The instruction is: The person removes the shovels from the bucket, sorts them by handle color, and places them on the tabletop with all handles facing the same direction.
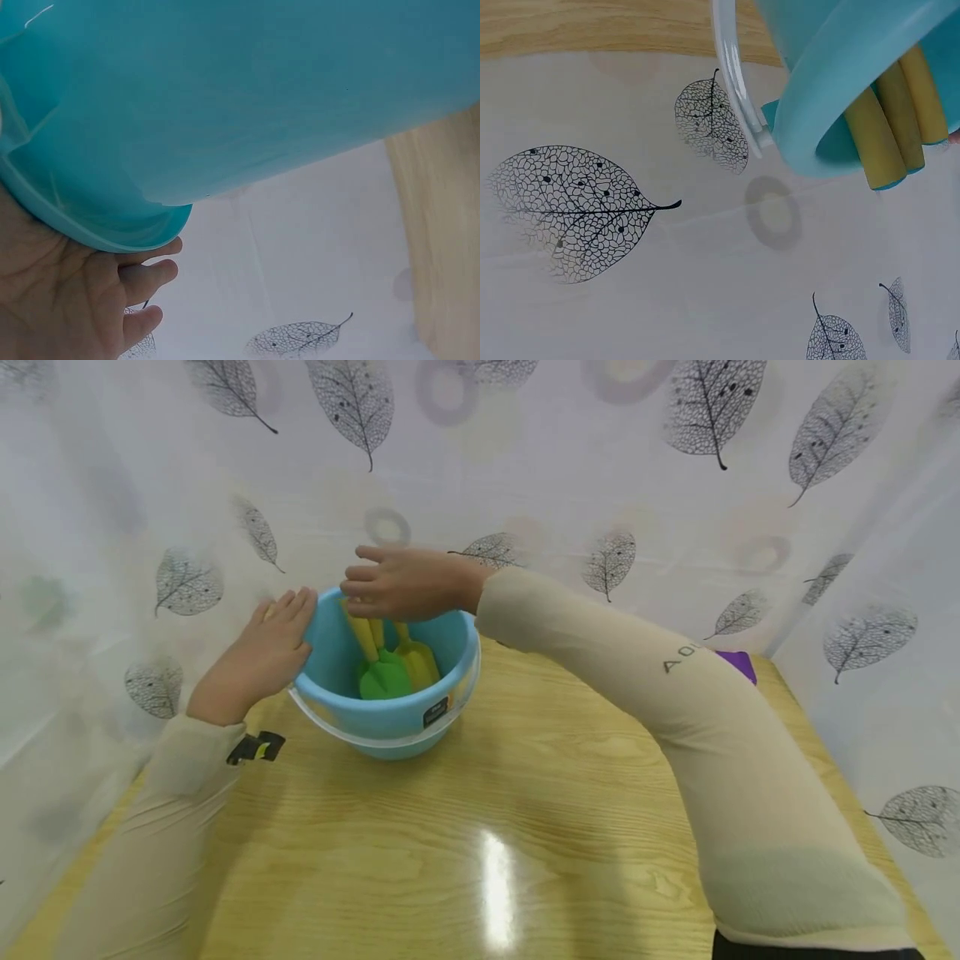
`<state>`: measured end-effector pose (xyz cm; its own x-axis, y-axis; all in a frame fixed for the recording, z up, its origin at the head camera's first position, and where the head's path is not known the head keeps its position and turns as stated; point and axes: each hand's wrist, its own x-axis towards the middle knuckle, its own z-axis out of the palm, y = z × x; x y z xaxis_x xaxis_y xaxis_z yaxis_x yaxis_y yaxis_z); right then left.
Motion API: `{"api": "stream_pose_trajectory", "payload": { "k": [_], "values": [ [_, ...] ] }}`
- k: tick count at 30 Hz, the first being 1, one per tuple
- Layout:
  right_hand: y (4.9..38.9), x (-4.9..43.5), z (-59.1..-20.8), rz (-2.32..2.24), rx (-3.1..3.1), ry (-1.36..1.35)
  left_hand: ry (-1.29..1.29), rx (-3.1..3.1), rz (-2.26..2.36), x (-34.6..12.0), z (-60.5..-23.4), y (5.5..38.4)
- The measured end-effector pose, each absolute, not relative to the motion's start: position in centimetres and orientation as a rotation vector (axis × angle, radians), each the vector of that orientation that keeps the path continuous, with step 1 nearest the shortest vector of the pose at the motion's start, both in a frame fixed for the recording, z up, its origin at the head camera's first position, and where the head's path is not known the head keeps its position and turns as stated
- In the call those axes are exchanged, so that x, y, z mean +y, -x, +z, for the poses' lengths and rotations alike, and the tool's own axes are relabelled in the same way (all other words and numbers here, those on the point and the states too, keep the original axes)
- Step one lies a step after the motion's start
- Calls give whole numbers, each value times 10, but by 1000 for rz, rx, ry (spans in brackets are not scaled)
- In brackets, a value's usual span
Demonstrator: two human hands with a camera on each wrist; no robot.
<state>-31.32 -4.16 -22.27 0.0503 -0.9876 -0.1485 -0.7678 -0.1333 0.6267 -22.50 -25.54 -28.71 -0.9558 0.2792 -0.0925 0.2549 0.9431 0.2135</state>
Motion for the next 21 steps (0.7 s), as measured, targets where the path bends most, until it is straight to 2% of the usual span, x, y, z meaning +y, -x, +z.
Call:
{"api": "stream_pose_trajectory", "payload": {
  "k": [11,21],
  "values": [
    [324,-66,-245,-944,-1589,-2116,-413,2975,297,-253,-285,223],
    [332,-77,-263,-1003,-1561,-2139,-401,2970,298,-255,-286,223]
  ]
}}
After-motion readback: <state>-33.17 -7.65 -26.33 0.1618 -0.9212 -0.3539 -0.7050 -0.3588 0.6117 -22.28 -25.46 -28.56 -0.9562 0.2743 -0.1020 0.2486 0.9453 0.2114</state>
